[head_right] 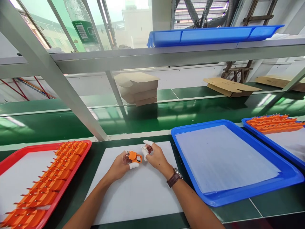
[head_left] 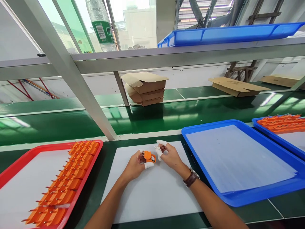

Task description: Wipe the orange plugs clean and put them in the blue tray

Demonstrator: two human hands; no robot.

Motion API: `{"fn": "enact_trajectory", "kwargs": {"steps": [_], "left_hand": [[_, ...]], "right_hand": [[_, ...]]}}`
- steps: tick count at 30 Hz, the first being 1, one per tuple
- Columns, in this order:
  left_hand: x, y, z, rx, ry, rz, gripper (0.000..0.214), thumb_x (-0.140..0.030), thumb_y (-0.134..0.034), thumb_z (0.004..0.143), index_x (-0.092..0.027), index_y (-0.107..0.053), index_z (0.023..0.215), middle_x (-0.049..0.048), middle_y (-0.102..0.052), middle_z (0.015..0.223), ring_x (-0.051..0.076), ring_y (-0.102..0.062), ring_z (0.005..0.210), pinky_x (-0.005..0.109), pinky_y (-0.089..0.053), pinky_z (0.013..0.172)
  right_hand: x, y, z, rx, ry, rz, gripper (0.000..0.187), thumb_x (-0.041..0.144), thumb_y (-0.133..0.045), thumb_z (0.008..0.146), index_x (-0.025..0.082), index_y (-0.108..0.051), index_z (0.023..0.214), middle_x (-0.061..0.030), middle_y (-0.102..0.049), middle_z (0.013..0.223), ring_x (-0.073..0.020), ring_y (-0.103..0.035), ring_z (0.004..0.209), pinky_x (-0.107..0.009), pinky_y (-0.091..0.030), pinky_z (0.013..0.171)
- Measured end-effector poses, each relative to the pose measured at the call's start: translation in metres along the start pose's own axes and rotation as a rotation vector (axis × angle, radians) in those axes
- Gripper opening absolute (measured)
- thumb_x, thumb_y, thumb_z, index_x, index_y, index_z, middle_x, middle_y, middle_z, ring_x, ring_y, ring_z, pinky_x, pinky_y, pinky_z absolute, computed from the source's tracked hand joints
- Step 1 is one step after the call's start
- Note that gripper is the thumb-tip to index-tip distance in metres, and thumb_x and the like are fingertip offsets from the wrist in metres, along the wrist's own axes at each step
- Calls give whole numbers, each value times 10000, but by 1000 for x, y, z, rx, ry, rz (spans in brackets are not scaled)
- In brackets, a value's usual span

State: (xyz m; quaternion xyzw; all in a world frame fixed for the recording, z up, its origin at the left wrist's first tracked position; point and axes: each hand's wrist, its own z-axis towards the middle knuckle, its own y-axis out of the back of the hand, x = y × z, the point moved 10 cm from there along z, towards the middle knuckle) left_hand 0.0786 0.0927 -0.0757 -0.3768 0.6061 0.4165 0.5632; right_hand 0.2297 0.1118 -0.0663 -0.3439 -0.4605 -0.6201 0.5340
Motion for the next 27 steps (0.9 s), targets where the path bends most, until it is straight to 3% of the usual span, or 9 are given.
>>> {"fn": "enact_trajectory", "kwargs": {"steps": [6,10,13,18,23,27], "left_hand": [[-3,-1,-1,-2,-10,-15,398,-274,-827,687,-198,-577,987,65,-688,1089,229,-659,1010,410,-517,949],[-5,3,-1,-38,7,-17,415,-296,-837,668,-204,-565,968,58,-698,1053,231,-664,985,412,-523,933],[-6,4,0,-51,5,-28,435,-301,-845,655,-208,-567,977,58,-695,1075,229,-665,989,408,-522,937],[-5,3,0,-36,9,-10,428,-330,-837,667,-211,-566,976,60,-696,1085,235,-667,999,418,-522,943],[-4,-2,-1,3,0,-14,396,-321,-819,696,-212,-561,977,60,-702,1072,223,-671,976,406,-524,929],[-4,-3,-1,-5,-16,5,402,-339,-817,692,-211,-572,984,59,-694,1091,225,-667,990,406,-526,933]], "right_hand": [[4,-17,-5,118,44,20,412,225,-585,835,217,-583,1247,-11,-661,886,-134,-588,721,-319,-522,705],[-7,-6,-2,47,33,-83,422,201,-572,825,207,-591,1247,-23,-652,898,-137,-574,725,-312,-516,689],[-6,-3,-1,6,25,-11,400,212,-583,822,202,-598,1221,-24,-657,916,-124,-571,691,-296,-523,669],[12,-15,-5,113,81,24,360,233,-583,852,221,-595,1211,-4,-653,863,-131,-579,716,-310,-528,713],[9,-3,-3,23,59,-30,354,225,-585,843,215,-615,1196,-23,-656,881,-137,-572,707,-315,-530,693],[18,-10,-5,83,117,14,348,205,-583,847,233,-614,1193,-10,-666,882,-141,-587,755,-322,-529,752]]}}
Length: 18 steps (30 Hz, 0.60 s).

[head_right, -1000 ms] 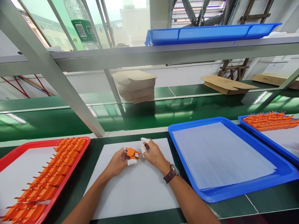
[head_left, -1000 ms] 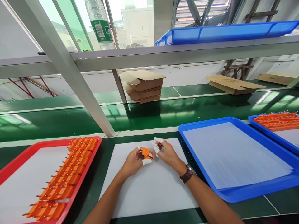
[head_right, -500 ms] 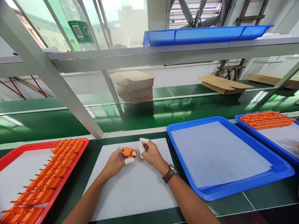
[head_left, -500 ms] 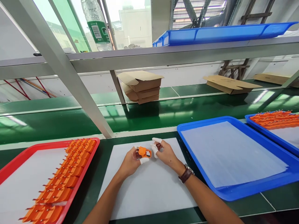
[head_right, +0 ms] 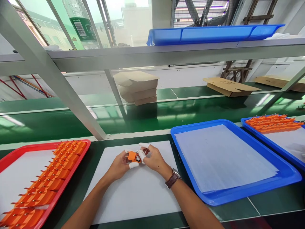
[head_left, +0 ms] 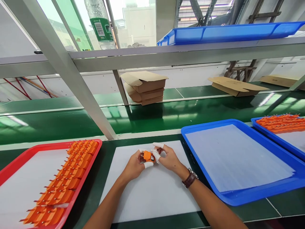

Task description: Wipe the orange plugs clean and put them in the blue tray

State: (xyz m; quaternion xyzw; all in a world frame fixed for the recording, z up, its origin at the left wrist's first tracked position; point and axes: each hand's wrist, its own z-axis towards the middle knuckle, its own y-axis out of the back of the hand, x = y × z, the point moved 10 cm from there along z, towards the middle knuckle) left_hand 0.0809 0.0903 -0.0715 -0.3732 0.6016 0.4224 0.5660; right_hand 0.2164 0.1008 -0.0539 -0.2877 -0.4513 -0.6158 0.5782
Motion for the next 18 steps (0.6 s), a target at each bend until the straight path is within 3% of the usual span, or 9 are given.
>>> {"fn": "enact_trajectory", "kwargs": {"steps": [10,18], "left_hand": [[7,3,1,0,-1,51,373,-286,-798,724,-198,-572,1008,71,-681,1083,223,-660,971,402,-526,912],[8,4,1,-22,2,65,398,-303,-815,694,-197,-593,1007,74,-683,1082,224,-659,978,389,-526,905]], "right_hand": [[4,-11,-5,198,35,-242,525,106,-526,835,275,-536,1332,-43,-640,1025,-179,-584,884,-345,-511,810],[7,-9,-5,230,71,-357,608,67,-515,815,279,-476,1383,-45,-647,1019,-202,-593,899,-378,-512,839]]}}
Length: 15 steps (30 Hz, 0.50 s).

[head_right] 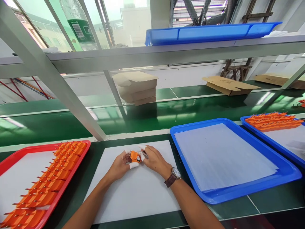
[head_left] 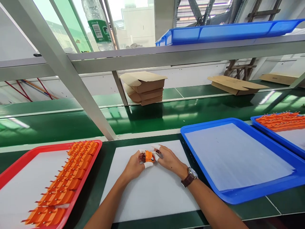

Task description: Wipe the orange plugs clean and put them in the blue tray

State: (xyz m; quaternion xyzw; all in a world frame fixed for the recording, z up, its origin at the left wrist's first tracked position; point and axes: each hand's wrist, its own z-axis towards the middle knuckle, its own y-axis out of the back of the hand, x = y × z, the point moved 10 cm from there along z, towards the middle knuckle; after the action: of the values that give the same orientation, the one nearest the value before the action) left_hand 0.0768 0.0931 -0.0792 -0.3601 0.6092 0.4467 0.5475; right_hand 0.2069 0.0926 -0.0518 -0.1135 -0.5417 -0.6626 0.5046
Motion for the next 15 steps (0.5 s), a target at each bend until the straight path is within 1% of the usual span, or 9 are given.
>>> {"fn": "enact_trajectory", "kwargs": {"steps": [3,6,10,15], "left_hand": [[2,0,1,1,15,11,397,-308,-814,695,-195,-596,1006,71,-686,1065,216,-661,943,386,-528,890],[3,-1,1,9,13,21,393,-292,-815,697,-191,-591,1004,71,-686,1052,217,-659,938,391,-527,891],[2,-1,2,21,-15,15,377,-266,-809,710,-193,-584,1004,75,-678,1064,224,-651,967,396,-520,907],[2,-3,1,44,-2,31,348,-249,-788,737,-193,-583,1012,74,-675,1072,216,-647,950,397,-520,900]], "right_hand": [[5,1,-1,-25,54,-53,624,47,-498,810,265,-460,1394,-60,-653,1050,-220,-595,961,-392,-515,861],[12,1,-2,-71,139,-127,610,33,-474,814,228,-456,1392,-94,-652,1105,-243,-593,1002,-418,-519,865],[20,0,-3,-131,238,-202,548,57,-454,862,215,-449,1387,-116,-660,1099,-256,-604,961,-431,-528,821],[26,2,-6,-195,289,-217,498,57,-447,876,165,-460,1362,-141,-674,1045,-267,-602,883,-431,-538,749]]}}
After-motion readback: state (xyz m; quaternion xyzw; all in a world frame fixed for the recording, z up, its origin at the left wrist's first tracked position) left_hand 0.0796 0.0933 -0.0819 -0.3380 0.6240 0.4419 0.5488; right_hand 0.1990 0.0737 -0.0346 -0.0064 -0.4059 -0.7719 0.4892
